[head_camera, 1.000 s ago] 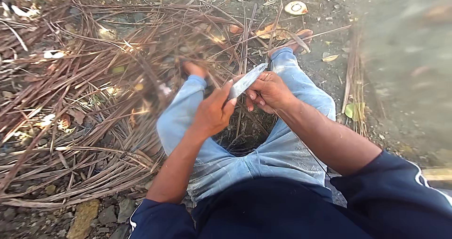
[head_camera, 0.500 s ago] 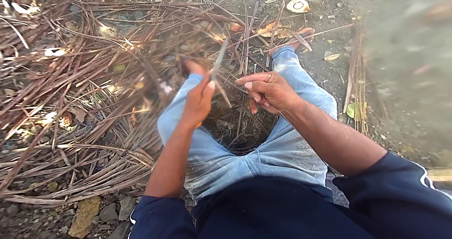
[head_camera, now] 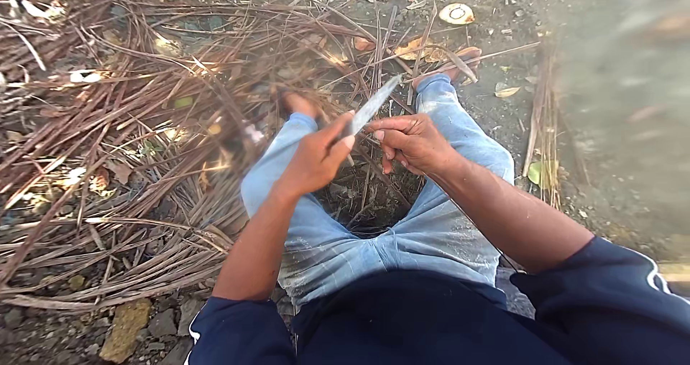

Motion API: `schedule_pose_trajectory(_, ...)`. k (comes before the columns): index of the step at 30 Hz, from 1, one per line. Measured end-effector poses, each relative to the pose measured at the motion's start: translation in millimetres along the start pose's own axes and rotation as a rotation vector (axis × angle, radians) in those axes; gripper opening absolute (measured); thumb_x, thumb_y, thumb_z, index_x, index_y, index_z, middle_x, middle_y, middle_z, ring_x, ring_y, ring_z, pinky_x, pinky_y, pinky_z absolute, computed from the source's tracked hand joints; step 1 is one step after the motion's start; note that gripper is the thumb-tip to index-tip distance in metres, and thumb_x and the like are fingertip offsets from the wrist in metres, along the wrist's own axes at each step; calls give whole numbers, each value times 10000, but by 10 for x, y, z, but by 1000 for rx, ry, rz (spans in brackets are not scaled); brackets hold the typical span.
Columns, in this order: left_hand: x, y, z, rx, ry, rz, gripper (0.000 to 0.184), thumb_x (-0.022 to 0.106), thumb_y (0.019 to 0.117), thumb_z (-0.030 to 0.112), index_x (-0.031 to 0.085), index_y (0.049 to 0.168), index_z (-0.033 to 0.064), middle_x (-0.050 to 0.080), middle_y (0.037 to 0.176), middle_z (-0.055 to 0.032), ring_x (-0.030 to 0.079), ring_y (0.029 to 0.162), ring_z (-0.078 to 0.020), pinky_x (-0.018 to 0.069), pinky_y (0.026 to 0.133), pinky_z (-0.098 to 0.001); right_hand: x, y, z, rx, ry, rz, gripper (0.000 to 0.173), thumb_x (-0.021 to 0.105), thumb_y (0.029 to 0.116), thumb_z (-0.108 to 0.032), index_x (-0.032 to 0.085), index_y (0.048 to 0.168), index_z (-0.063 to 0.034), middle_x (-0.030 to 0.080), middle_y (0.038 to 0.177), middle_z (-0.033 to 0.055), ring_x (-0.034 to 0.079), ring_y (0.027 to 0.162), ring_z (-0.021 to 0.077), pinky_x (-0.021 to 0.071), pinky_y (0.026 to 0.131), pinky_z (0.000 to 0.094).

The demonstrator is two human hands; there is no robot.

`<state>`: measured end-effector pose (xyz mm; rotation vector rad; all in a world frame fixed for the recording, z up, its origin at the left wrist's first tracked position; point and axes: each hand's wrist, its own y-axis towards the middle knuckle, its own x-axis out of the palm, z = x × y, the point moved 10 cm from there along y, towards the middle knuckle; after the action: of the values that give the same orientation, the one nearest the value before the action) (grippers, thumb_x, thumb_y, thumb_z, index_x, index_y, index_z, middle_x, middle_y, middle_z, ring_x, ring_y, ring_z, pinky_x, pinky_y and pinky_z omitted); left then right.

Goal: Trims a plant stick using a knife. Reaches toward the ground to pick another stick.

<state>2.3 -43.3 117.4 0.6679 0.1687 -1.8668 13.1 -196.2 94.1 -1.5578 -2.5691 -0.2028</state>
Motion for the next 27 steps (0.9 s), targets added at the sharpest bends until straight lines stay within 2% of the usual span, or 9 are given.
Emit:
schedule_pose_trajectory(3,-103,-4,-141,-76,-30,48,473,414,1083,241,481,1512,54,563,705,6,489,504,-60,460,479,-242,12,-5,-27,-33,-56,-10,277,538,1019,-22,691,1244,29,581,571,-43,577,459,60,584,486,260)
schedule_pose_trajectory(6,-42,-42,-103,-71,-51,24,469,404,1087,248,497,1496,39,546,659,-11,474,461,-80,457,443,-260,7,3,-38,-45,-100,-24,275,545,1017,-26,694,1242,22,585,577,-41,585,469,63,589,493,263)
schedule_pose_trajectory(11,-103,-63,-289,-164,-138,30,476,361,1096,259,469,1529,96,524,694,14,473,478,-71,446,436,-236,5,-11,-43,-41,-110,-41,286,531,1021,-25,689,1252,29,589,582,-31,584,464,65,589,490,265)
schedule_pose_trajectory(14,-41,-48,-282,-151,-176,8,482,366,1089,277,480,1520,91,535,694,16,470,474,-63,442,432,-230,1,-8,-52,-51,-113,-56,287,530,1021,-29,698,1248,19,593,581,-33,586,469,60,582,493,252)
schedule_pose_trajectory(18,-173,31,-601,-269,-405,86,477,321,1104,273,453,1527,97,517,696,35,465,458,-62,441,411,-204,-6,-24,-56,-63,-102,-63,293,517,1016,-14,694,1246,29,577,578,-31,583,468,65,591,496,266)
schedule_pose_trajectory(22,-112,62,-579,-250,-540,62,499,303,1094,285,406,1552,114,513,700,42,466,467,-60,442,423,-194,-4,-29,-58,-61,-120,-62,285,520,1020,-9,699,1238,29,588,581,-30,587,467,66,593,498,268)
schedule_pose_trajectory(24,-157,78,-732,-300,-585,102,480,303,1096,317,422,1528,143,511,698,44,451,453,-56,436,412,-193,-11,-42,-41,-55,-115,-68,290,514,1021,-11,692,1246,29,587,588,-30,584,469,65,595,500,272)
schedule_pose_trajectory(26,-190,87,-829,-363,-632,133,400,282,1106,345,473,1417,182,512,686,45,437,432,-48,426,397,-184,-16,-29,-40,-53,-116,-75,296,511,1022,-14,690,1254,29,591,594,-24,586,472,70,595,502,275)
schedule_pose_trajectory(27,-189,94,-819,-366,-671,129,407,277,1104,346,470,1425,186,522,690,41,442,430,-48,428,393,-182,-19,-18,-48,-59,-120,-76,295,512,1021,-12,693,1250,29,592,598,-22,588,475,70,595,504,272)
